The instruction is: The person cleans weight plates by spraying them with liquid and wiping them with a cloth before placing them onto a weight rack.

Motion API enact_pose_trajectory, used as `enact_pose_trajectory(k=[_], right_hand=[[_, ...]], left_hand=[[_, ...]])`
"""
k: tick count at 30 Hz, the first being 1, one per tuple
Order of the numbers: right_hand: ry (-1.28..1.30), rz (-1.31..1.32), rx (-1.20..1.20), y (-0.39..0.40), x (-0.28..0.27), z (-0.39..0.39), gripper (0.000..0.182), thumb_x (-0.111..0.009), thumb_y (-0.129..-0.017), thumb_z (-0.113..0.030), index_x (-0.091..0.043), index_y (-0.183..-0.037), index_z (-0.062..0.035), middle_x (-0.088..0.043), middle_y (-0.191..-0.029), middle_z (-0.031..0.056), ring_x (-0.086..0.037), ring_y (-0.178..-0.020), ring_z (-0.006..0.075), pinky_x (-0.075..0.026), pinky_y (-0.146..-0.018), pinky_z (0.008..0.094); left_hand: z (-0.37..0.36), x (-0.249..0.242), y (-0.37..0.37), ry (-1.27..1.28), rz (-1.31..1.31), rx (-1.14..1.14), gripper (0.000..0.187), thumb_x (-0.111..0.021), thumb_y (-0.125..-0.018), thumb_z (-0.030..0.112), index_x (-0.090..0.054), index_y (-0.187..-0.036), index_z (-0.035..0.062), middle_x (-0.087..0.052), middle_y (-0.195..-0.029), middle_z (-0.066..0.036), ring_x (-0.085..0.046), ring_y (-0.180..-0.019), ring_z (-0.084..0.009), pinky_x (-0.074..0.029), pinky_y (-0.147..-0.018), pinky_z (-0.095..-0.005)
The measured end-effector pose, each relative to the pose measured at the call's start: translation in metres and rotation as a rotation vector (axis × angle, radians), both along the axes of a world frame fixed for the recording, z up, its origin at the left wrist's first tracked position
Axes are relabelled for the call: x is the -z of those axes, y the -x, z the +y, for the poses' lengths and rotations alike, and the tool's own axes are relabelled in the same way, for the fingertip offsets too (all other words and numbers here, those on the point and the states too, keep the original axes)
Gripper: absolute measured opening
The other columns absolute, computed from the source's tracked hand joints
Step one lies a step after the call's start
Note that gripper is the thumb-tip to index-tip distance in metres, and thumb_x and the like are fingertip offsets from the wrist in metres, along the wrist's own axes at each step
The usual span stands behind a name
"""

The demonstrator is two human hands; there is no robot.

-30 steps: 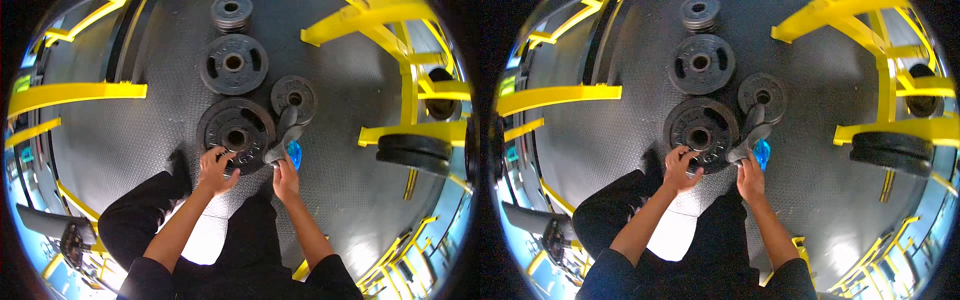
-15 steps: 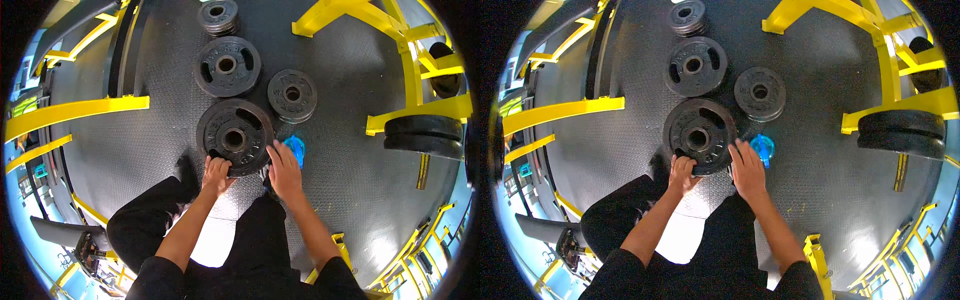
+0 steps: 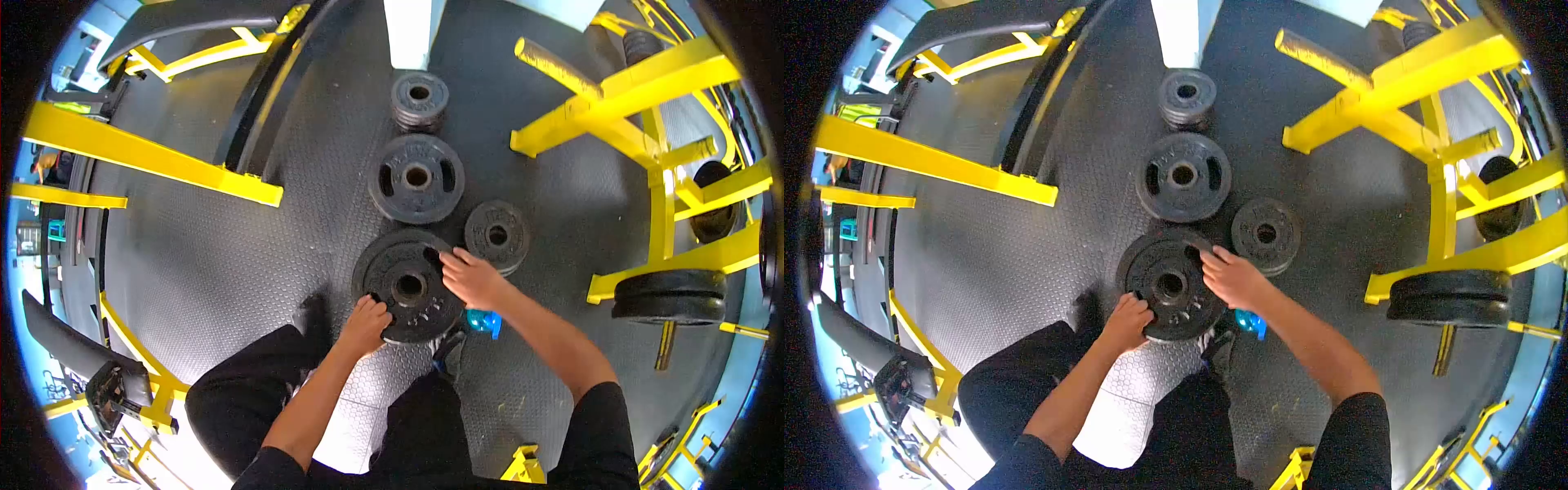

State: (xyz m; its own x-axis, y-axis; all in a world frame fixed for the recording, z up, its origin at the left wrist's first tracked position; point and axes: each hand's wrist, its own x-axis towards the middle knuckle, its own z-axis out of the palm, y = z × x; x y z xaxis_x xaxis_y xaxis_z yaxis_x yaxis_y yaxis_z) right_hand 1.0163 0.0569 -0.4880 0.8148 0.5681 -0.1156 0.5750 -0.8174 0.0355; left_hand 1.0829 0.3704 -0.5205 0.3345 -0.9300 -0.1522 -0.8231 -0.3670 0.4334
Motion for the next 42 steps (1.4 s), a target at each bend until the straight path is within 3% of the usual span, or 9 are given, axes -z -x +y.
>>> enact_pose_trajectory(k=[5,12,15,22,25,27,31,35,42], right_hand=[[-0.222,0.291,0.099,0.007,-0.045,0.012,0.081,-0.084,-0.051,-0.050,-0.065,-0.112,-0.0001,-0.059,-0.127,0.0120,-0.042,-0.134,0.0256,-0.021,-0.119,0.0470],[-0.610,0.543,0.322,0.005,-0.082,0.009,0.066,-0.079,-0.058,-0.034,-0.063,-0.110,0.0025,-0.058,-0.114,0.0165,-0.055,-0.115,0.0327,-0.036,-0.110,0.0469],[-0.803,0.663,0.512,0.009,-0.088,0.010,0.061,-0.079,-0.060,-0.029,-0.062,-0.109,0.0029,-0.058,-0.112,0.0181,-0.059,-0.105,0.0343,-0.047,-0.094,0.0434],[-0.974,0.857,0.762,0.018,-0.056,0.012,0.049,-0.079,-0.064,-0.027,-0.063,-0.099,0.0037,-0.058,-0.100,0.0197,-0.060,-0.098,0.0360,-0.049,-0.084,0.0432],[-1.197,0.671,0.961,0.018,-0.038,0.019,0.051,-0.081,-0.069,-0.026,-0.060,-0.107,0.0027,-0.059,-0.102,0.0172,-0.060,-0.099,0.0321,-0.048,-0.085,0.0419],[-1.348,0.264,1.140,0.011,-0.033,0.039,0.060,-0.082,-0.074,-0.029,-0.055,-0.118,0.0008,-0.060,-0.106,0.0161,-0.060,-0.102,0.0294,-0.047,-0.088,0.0408],[-1.403,0.120,1.204,-0.009,-0.003,0.049,0.064,-0.075,-0.084,-0.034,-0.049,-0.131,0.0007,-0.060,-0.118,0.0199,-0.059,-0.112,0.0285,-0.045,-0.097,0.0394],[-1.141,0.067,1.313,-0.026,0.018,0.046,0.054,-0.063,-0.094,-0.034,-0.051,-0.130,0.0034,-0.060,-0.121,0.0258,-0.058,-0.113,0.0403,-0.043,-0.098,0.0447],[-0.839,0.035,1.463,-0.015,0.024,0.059,0.058,-0.054,-0.098,-0.043,-0.052,-0.127,0.0072,-0.060,-0.119,0.0319,-0.057,-0.111,0.0479,-0.044,-0.095,0.0497]], left_hand=[[0.006,-0.088,-0.041,0.080,0.249,0.040,0.034,-0.080,-0.058,0.016,-0.067,-0.088,0.0063,-0.057,-0.091,-0.010,-0.057,-0.101,-0.0314,-0.042,-0.101,-0.0435],[-0.017,-0.157,-0.099,0.008,0.496,-0.007,0.048,-0.080,-0.057,0.023,-0.064,-0.097,0.0028,-0.059,-0.092,-0.015,-0.060,-0.091,-0.0354,-0.049,-0.083,-0.0425],[-0.028,-0.156,-0.115,-0.014,0.519,-0.054,0.049,-0.079,-0.056,0.024,-0.064,-0.097,0.0024,-0.061,-0.092,-0.016,-0.060,-0.090,-0.0361,-0.049,-0.082,-0.0417],[-0.035,-0.120,-0.129,-0.057,0.721,-0.232,0.051,-0.076,-0.059,0.023,-0.063,-0.103,-0.0005,-0.059,-0.091,-0.016,-0.060,-0.090,-0.0326,-0.048,-0.084,-0.0390],[-0.044,-0.113,-0.133,0.085,0.633,-0.253,0.042,-0.071,-0.061,0.022,-0.066,-0.094,-0.0031,-0.058,-0.085,-0.018,-0.060,-0.087,-0.0344,-0.050,-0.082,-0.0397],[-0.043,-0.091,-0.134,0.067,0.646,-0.311,0.045,-0.072,-0.065,0.022,-0.065,-0.101,-0.0030,-0.057,-0.090,-0.017,-0.058,-0.090,-0.0332,-0.048,-0.086,-0.0398],[-0.053,-0.064,-0.140,0.145,0.545,-0.427,0.056,-0.074,-0.076,0.021,-0.055,-0.125,0.0005,-0.050,-0.114,-0.019,-0.051,-0.113,-0.0341,-0.040,-0.102,-0.0396],[-0.066,-0.035,-0.149,0.119,0.492,-0.545,0.058,-0.071,-0.083,0.018,-0.049,-0.135,0.0021,-0.052,-0.116,-0.020,-0.051,-0.116,-0.0377,-0.039,-0.104,-0.0421],[-0.083,-0.013,-0.156,-0.017,0.423,-0.396,0.055,-0.070,-0.081,0.016,-0.053,-0.132,0.0038,-0.056,-0.116,-0.021,-0.054,-0.115,-0.0389,-0.045,-0.100,-0.0440]])
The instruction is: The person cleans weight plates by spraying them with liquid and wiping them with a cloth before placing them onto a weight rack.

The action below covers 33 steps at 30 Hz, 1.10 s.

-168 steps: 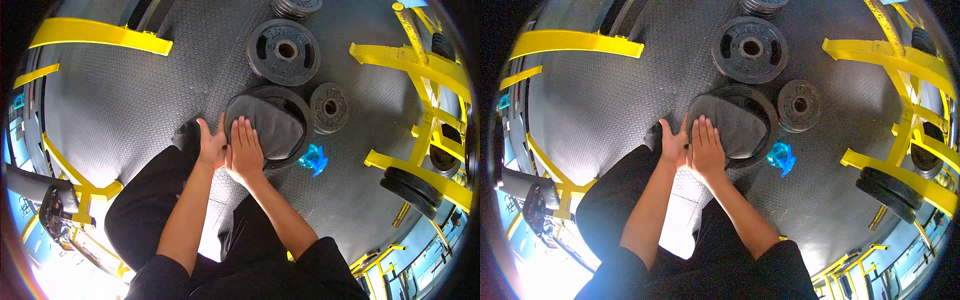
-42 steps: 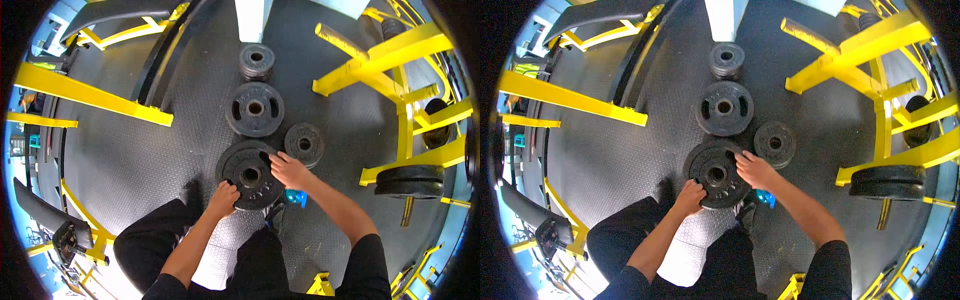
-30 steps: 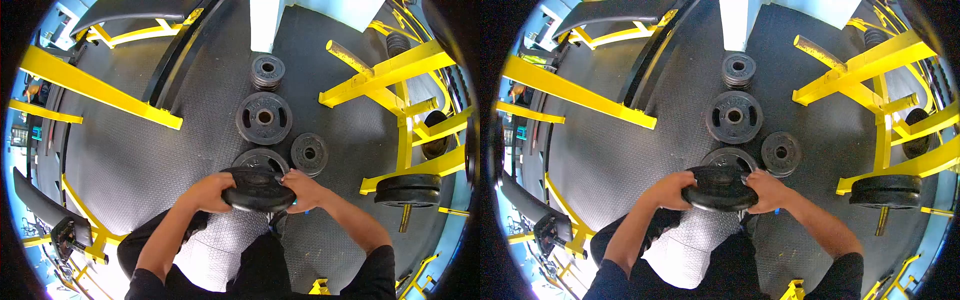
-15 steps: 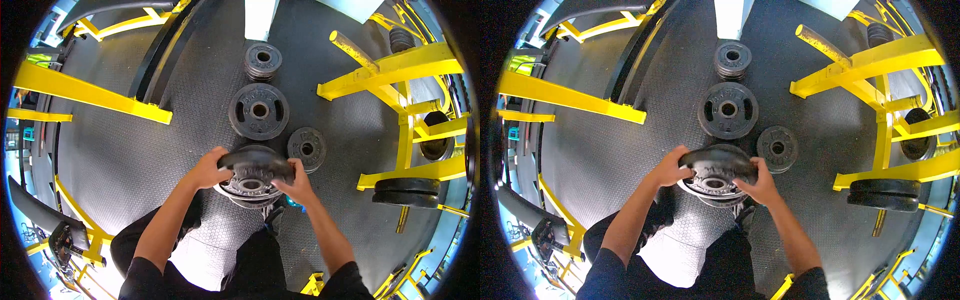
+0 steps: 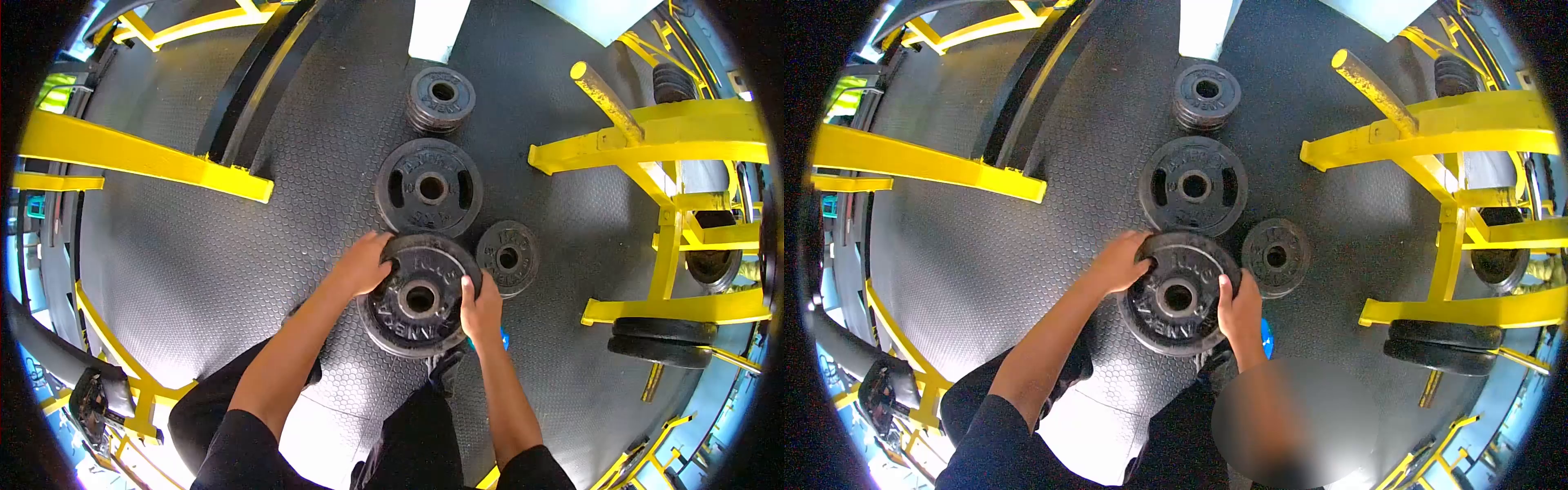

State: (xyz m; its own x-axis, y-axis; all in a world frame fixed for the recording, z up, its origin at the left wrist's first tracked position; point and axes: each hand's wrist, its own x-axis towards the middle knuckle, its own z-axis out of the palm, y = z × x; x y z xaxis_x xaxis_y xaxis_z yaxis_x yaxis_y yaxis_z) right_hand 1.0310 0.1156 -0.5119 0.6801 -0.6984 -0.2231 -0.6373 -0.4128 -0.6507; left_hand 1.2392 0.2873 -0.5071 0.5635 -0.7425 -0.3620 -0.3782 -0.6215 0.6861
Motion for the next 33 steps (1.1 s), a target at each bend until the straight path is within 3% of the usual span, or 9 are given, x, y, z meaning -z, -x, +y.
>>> enact_pose_trajectory(k=[6,11,14,18,20,23,26,28,33], right_hand=[[0.126,0.353,-0.034,0.036,-0.004,0.011,0.057,-0.048,-0.099,-0.049,-0.056,-0.122,0.0032,-0.067,-0.100,0.0291,-0.063,-0.092,0.0480,-0.050,-0.081,0.0533],[0.144,0.468,-0.089,0.071,-0.017,0.019,0.050,-0.054,-0.098,-0.042,-0.057,-0.123,0.0016,-0.067,-0.103,0.0260,-0.066,-0.086,0.0414,-0.053,-0.074,0.0483],[-0.079,0.006,0.217,0.115,-0.056,0.024,0.058,-0.069,-0.089,-0.031,-0.051,-0.132,0.0019,-0.058,-0.126,0.0241,-0.061,-0.108,0.0315,-0.051,-0.088,0.0428],[0.118,0.049,0.354,0.210,-0.018,0.023,0.078,-0.075,-0.083,-0.031,-0.038,-0.143,0.0021,-0.046,-0.143,0.0235,-0.049,-0.127,0.0346,-0.042,-0.102,0.0479],[0.163,0.091,0.125,0.228,0.015,0.024,0.092,-0.079,-0.078,-0.033,-0.028,-0.146,0.0020,-0.032,-0.153,0.0219,-0.035,-0.139,0.0354,-0.035,-0.108,0.0493],[0.143,-0.048,0.044,0.191,0.054,0.003,0.086,-0.079,-0.078,-0.035,-0.037,-0.143,0.0024,-0.043,-0.146,0.0245,-0.042,-0.135,0.0394,-0.038,-0.106,0.0491],[0.112,-0.205,-0.106,0.179,0.093,-0.001,0.080,-0.079,-0.077,-0.040,-0.047,-0.137,0.0014,-0.060,-0.124,0.0230,-0.058,-0.114,0.0397,-0.044,-0.095,0.0497],[0.169,-0.100,-0.167,0.168,0.059,-0.002,0.066,-0.078,-0.077,-0.035,-0.055,-0.130,-0.0012,-0.065,-0.101,0.0174,-0.062,-0.091,0.0378,-0.046,-0.081,0.0489],[-0.039,-0.174,-0.169,0.145,-0.044,0.045,0.050,-0.071,-0.077,-0.022,-0.058,-0.123,-0.0050,-0.063,-0.091,0.0119,-0.061,-0.085,0.0328,-0.045,-0.070,0.0456]], left_hand=[[-0.001,0.003,0.026,0.009,-0.010,0.061,0.053,-0.073,-0.080,0.016,-0.058,-0.129,0.0047,-0.054,-0.119,-0.016,-0.054,-0.115,-0.0353,-0.048,-0.097,-0.0429],[-0.010,-0.003,0.037,-0.108,-0.038,0.141,0.054,-0.074,-0.080,0.019,-0.057,-0.129,0.0046,-0.053,-0.119,-0.015,-0.055,-0.113,-0.0342,-0.048,-0.096,-0.0407],[-0.005,0.002,0.049,-0.081,-0.104,0.119,0.052,-0.071,-0.082,0.019,-0.056,-0.130,0.0096,-0.054,-0.119,-0.012,-0.055,-0.114,-0.0316,-0.051,-0.093,-0.0435],[-0.002,-0.008,0.063,-0.036,-0.245,0.042,0.053,-0.069,-0.084,0.018,-0.052,-0.134,0.0125,-0.053,-0.121,-0.013,-0.054,-0.114,-0.0327,-0.049,-0.095,-0.0443],[0.003,-0.010,0.075,-0.024,-0.264,-0.008,0.053,-0.068,-0.084,0.017,-0.052,-0.134,0.0118,-0.053,-0.121,-0.015,-0.052,-0.115,-0.0342,-0.047,-0.097,-0.0447],[0.023,-0.010,0.100,0.090,-0.453,-0.192,0.052,-0.066,-0.085,0.015,-0.049,-0.133,0.0055,-0.050,-0.123,-0.020,-0.048,-0.117,-0.0383,-0.040,-0.102,-0.0467],[0.062,0.016,0.155,0.068,-0.368,-0.668,0.049,-0.065,-0.086,0.013,-0.044,-0.127,-0.0026,-0.047,-0.124,-0.024,-0.043,-0.118,-0.0394,-0.034,-0.103,-0.0475],[0.076,0.006,0.190,0.042,-0.284,-0.736,0.048,-0.064,-0.085,0.012,-0.044,-0.126,-0.0020,-0.046,-0.120,-0.022,-0.043,-0.112,-0.0350,-0.036,-0.098,-0.0458],[0.078,0.009,0.238,0.017,-0.168,-0.778,0.042,-0.062,-0.086,0.010,-0.045,-0.124,0.0005,-0.043,-0.117,-0.017,-0.041,-0.102,-0.0277,-0.037,-0.091,-0.0404]])
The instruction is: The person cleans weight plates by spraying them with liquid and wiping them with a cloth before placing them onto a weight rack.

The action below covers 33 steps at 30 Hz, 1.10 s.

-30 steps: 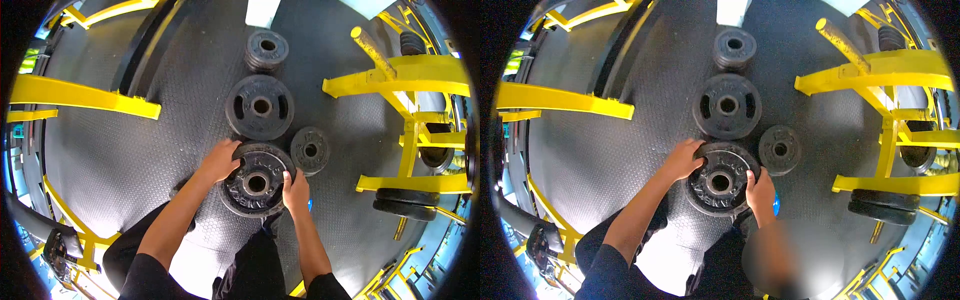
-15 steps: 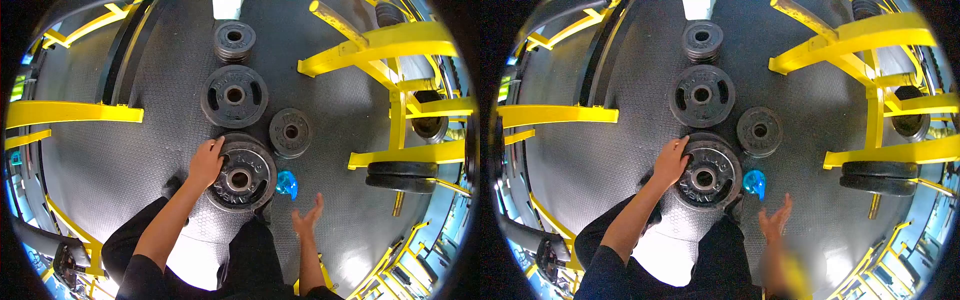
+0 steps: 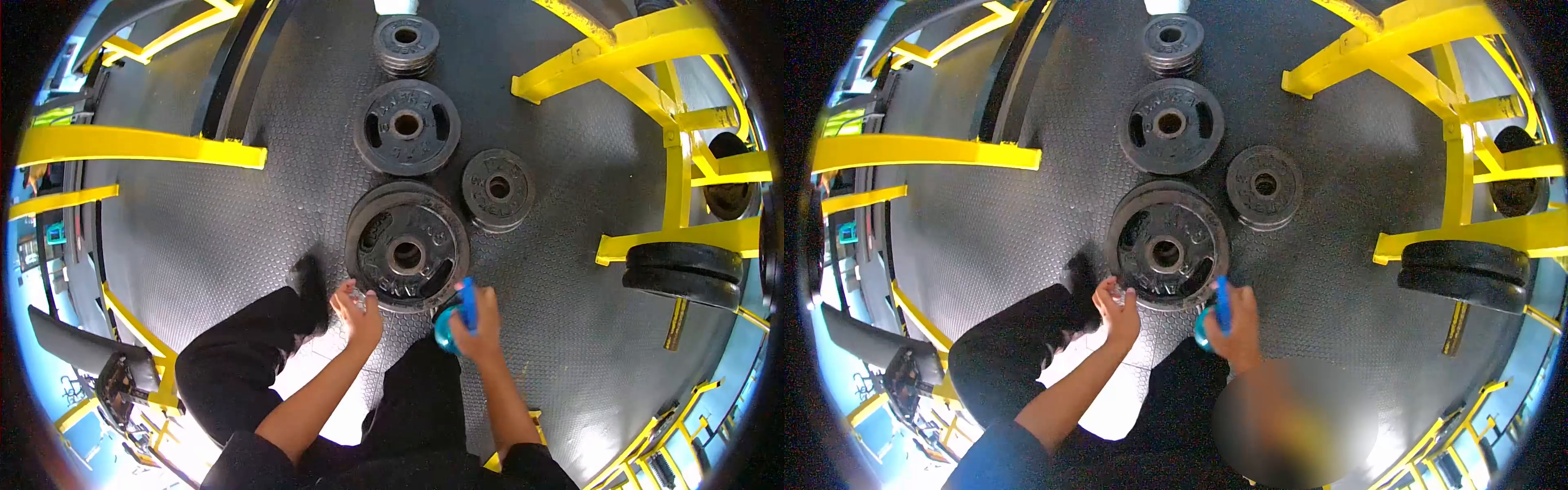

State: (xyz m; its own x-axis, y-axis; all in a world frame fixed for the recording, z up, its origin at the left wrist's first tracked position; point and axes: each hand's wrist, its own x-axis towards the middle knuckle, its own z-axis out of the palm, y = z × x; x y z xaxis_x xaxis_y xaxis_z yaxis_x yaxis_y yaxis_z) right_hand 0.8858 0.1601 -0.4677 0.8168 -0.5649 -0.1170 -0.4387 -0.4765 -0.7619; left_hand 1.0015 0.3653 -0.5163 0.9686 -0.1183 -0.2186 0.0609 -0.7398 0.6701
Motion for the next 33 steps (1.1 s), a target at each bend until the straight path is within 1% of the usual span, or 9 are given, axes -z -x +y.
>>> enact_pose_trajectory(k=[3,6,10,14,18,22,24,25,33], right_hand=[[-0.132,-0.159,-0.091,-0.011,-0.016,0.041,0.042,-0.069,-0.079,-0.014,-0.062,-0.119,-0.0058,-0.063,-0.089,0.0104,-0.062,-0.082,0.0277,-0.045,-0.077,0.0418],[-0.442,0.085,-0.038,-0.013,-0.007,0.074,0.030,-0.069,-0.081,-0.015,-0.064,-0.109,-0.0058,-0.064,-0.087,0.0111,-0.063,-0.079,0.0295,-0.046,-0.075,0.0420],[0.003,0.118,-0.073,-0.009,0.003,0.082,0.018,-0.067,-0.087,-0.024,-0.059,-0.087,-0.0079,-0.062,-0.081,0.0110,-0.060,-0.079,0.0343,-0.041,-0.066,0.0466],[0.057,0.011,0.019,0.003,-0.003,0.064,0.026,-0.068,-0.085,-0.023,-0.063,-0.103,-0.0060,-0.065,-0.093,0.0116,-0.061,-0.084,0.0359,-0.044,-0.074,0.0472],[0.024,0.043,0.059,0.024,0.002,0.034,0.041,-0.068,-0.086,-0.024,-0.061,-0.120,-0.0013,-0.065,-0.099,0.0165,-0.062,-0.091,0.0377,-0.047,-0.081,0.0475],[0.104,0.005,0.269,0.054,0.057,-0.005,0.051,-0.067,-0.089,-0.031,-0.057,-0.127,0.0010,-0.064,-0.101,0.0191,-0.062,-0.092,0.0397,-0.048,-0.085,0.0472],[0.004,0.013,0.381,0.065,0.086,-0.020,0.054,-0.066,-0.090,-0.034,-0.055,-0.129,0.0016,-0.063,-0.103,0.0198,-0.062,-0.093,0.0399,-0.047,-0.086,0.0468],[0.149,0.021,0.387,0.064,0.097,-0.029,0.056,-0.066,-0.089,-0.036,-0.055,-0.130,0.0012,-0.062,-0.106,0.0204,-0.060,-0.097,0.0400,-0.047,-0.088,0.0468],[0.440,0.120,0.327,0.093,0.142,-0.038,0.069,-0.071,-0.084,-0.047,-0.050,-0.132,-0.0027,-0.055,-0.122,0.0202,-0.051,-0.116,0.0415,-0.041,-0.098,0.0526]], left_hand=[[-0.020,-0.014,-0.002,0.197,0.140,-0.233,0.037,-0.058,-0.090,0.009,-0.046,-0.124,0.0028,-0.043,-0.117,-0.015,-0.042,-0.096,-0.0220,-0.040,-0.087,-0.0359],[-0.011,-0.001,-0.004,0.147,0.045,-0.221,0.034,-0.056,-0.091,0.008,-0.046,-0.123,0.0025,-0.042,-0.117,-0.016,-0.043,-0.096,-0.0218,-0.040,-0.086,-0.0343],[-0.001,0.011,-0.008,0.149,0.036,-0.288,0.030,-0.056,-0.093,0.010,-0.047,-0.121,0.0058,-0.044,-0.113,-0.012,-0.043,-0.100,-0.0222,-0.038,-0.093,-0.0363],[0.010,0.026,0.006,0.101,-0.077,-0.275,0.020,-0.055,-0.091,0.007,-0.047,-0.109,0.0048,-0.045,-0.108,-0.012,-0.043,-0.099,-0.0236,-0.038,-0.090,-0.0373],[0.010,0.023,0.035,-0.020,0.102,-0.177,0.018,-0.053,-0.086,0.003,-0.040,-0.099,0.0039,-0.047,-0.099,-0.016,-0.047,-0.092,-0.0259,-0.040,-0.085,-0.0409],[0.003,0.015,0.073,0.216,0.538,0.006,0.019,-0.061,-0.083,0.006,-0.047,-0.097,0.0038,-0.050,-0.099,-0.016,-0.055,-0.091,-0.0309,-0.046,-0.081,-0.0475],[0.009,0.016,0.078,0.124,0.179,0.695,0.018,-0.060,-0.085,0.005,-0.054,-0.101,0.0036,-0.053,-0.102,-0.018,-0.058,-0.090,-0.0337,-0.049,-0.081,-0.0419],[0.007,0.014,0.081,0.019,0.370,0.767,0.027,-0.065,-0.085,0.011,-0.059,-0.110,0.0026,-0.055,-0.107,-0.021,-0.058,-0.095,-0.0392,-0.049,-0.085,-0.0445],[-0.063,0.055,0.107,-0.223,0.493,0.597,0.047,-0.075,-0.082,0.036,-0.064,-0.116,0.0055,-0.057,-0.122,-0.021,-0.054,-0.117,-0.0376,-0.045,-0.099,-0.0468]])
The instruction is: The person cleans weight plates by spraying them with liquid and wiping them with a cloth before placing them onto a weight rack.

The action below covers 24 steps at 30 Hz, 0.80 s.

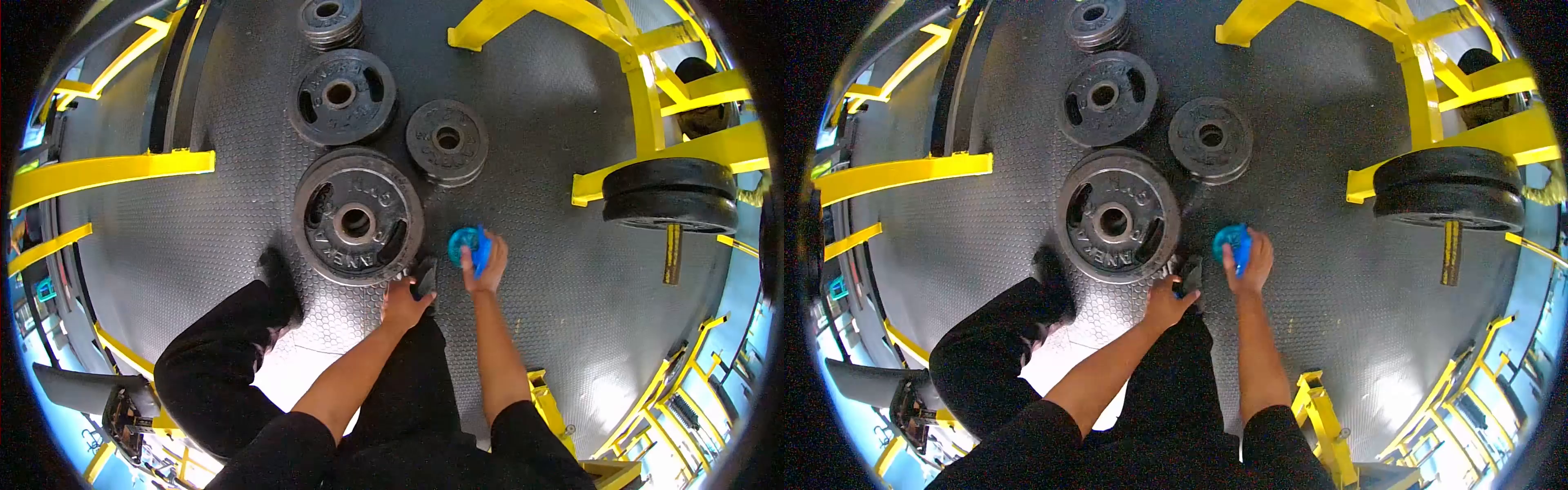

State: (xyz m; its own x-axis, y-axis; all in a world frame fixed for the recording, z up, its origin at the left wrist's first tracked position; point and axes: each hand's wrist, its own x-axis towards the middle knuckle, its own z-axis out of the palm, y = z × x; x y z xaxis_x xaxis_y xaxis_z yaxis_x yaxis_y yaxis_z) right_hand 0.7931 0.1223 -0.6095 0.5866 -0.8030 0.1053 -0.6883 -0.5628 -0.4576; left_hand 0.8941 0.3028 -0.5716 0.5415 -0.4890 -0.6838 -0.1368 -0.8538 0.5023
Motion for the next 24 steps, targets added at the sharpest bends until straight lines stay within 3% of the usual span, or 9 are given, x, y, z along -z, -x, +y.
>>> enact_pose_trajectory(k=[5,7,9,11,14,18,21,23,24], right_hand=[[-0.175,0.088,0.136,0.009,-0.018,0.022,0.079,-0.075,-0.080,-0.047,-0.043,-0.140,-0.0078,-0.046,-0.136,0.0169,-0.044,-0.128,0.0380,-0.033,-0.107,0.0545],[-0.231,0.150,0.364,0.020,-0.029,0.038,0.077,-0.075,-0.081,-0.045,-0.044,-0.140,-0.0066,-0.046,-0.138,0.0166,-0.044,-0.129,0.0350,-0.033,-0.107,0.0528],[-0.599,0.152,0.418,0.040,-0.047,0.053,0.064,-0.071,-0.087,-0.038,-0.049,-0.136,-0.0038,-0.051,-0.134,0.0154,-0.049,-0.125,0.0268,-0.040,-0.100,0.0404],[-1.296,-0.346,0.565,0.061,-0.054,0.067,0.046,-0.062,-0.095,-0.035,-0.055,-0.128,-0.0023,-0.054,-0.127,0.0130,-0.055,-0.115,0.0211,-0.045,-0.092,0.0349],[-1.476,-0.578,0.475,0.065,-0.065,0.105,0.051,-0.051,-0.101,-0.030,-0.042,-0.141,0.0000,-0.049,-0.131,0.0094,-0.049,-0.118,0.0225,-0.042,-0.100,0.0382],[-1.317,-0.618,0.453,0.026,-0.044,0.131,0.053,-0.052,-0.100,-0.030,-0.040,-0.142,0.0005,-0.047,-0.132,0.0124,-0.048,-0.120,0.0254,-0.041,-0.101,0.0386],[-1.179,-0.639,0.404,-0.019,-0.021,0.148,0.056,-0.053,-0.099,-0.029,-0.037,-0.143,0.0010,-0.046,-0.134,0.0155,-0.047,-0.123,0.0283,-0.041,-0.102,0.0391],[-1.087,-0.663,0.365,-0.062,-0.012,0.156,0.058,-0.054,-0.098,-0.029,-0.036,-0.144,0.0014,-0.045,-0.136,0.0175,-0.047,-0.125,0.0303,-0.041,-0.102,0.0394],[-0.644,-0.019,0.047,-0.095,-0.090,0.129,0.075,-0.057,-0.095,-0.039,-0.027,-0.150,0.0017,-0.034,-0.143,0.0279,-0.034,-0.137,0.0413,-0.033,-0.110,0.0468]], left_hand=[[-0.010,-0.009,0.019,0.161,-0.257,0.104,0.031,-0.074,-0.085,0.032,-0.070,-0.098,0.0037,-0.060,-0.116,-0.018,-0.058,-0.109,-0.0366,-0.048,-0.091,-0.0458],[-0.017,-0.036,0.014,0.354,0.008,-0.082,0.030,-0.072,-0.087,0.028,-0.068,-0.100,0.0015,-0.062,-0.104,-0.019,-0.063,-0.096,-0.0360,-0.051,-0.082,-0.0431],[-0.014,-0.059,0.011,0.452,-0.070,-0.028,0.028,-0.069,-0.090,0.025,-0.065,-0.106,0.0012,-0.063,-0.097,-0.020,-0.065,-0.087,-0.0359,-0.052,-0.074,-0.0405],[-0.012,-0.095,0.005,0.547,0.078,0.021,0.028,-0.068,-0.089,0.022,-0.066,-0.110,0.0039,-0.064,-0.093,-0.016,-0.063,-0.084,-0.0342,-0.052,-0.072,-0.0406],[-0.008,-0.142,-0.019,0.689,0.019,0.371,0.031,-0.067,-0.088,0.017,-0.065,-0.117,0.0085,-0.060,-0.085,-0.010,-0.062,-0.076,-0.0292,-0.050,-0.065,-0.0397],[0.003,-0.180,-0.038,0.698,-0.017,0.680,0.033,-0.066,-0.086,0.016,-0.066,-0.118,0.0128,-0.057,-0.088,-0.005,-0.060,-0.079,-0.0236,-0.051,-0.067,-0.0376],[0.017,-0.190,-0.062,0.777,-0.076,0.497,0.031,-0.067,-0.087,0.015,-0.068,-0.118,0.0132,-0.060,-0.090,-0.009,-0.061,-0.079,-0.0273,-0.052,-0.067,-0.0387],[0.039,-0.172,-0.094,0.716,-0.090,0.346,0.031,-0.067,-0.087,0.018,-0.068,-0.118,0.0111,-0.064,-0.104,-0.013,-0.062,-0.093,-0.0323,-0.052,-0.081,-0.0414],[0.046,-0.158,-0.114,0.690,-0.195,0.236,0.030,-0.064,-0.088,0.018,-0.066,-0.117,0.0089,-0.065,-0.107,-0.014,-0.061,-0.098,-0.0343,-0.047,-0.091,-0.0456]])
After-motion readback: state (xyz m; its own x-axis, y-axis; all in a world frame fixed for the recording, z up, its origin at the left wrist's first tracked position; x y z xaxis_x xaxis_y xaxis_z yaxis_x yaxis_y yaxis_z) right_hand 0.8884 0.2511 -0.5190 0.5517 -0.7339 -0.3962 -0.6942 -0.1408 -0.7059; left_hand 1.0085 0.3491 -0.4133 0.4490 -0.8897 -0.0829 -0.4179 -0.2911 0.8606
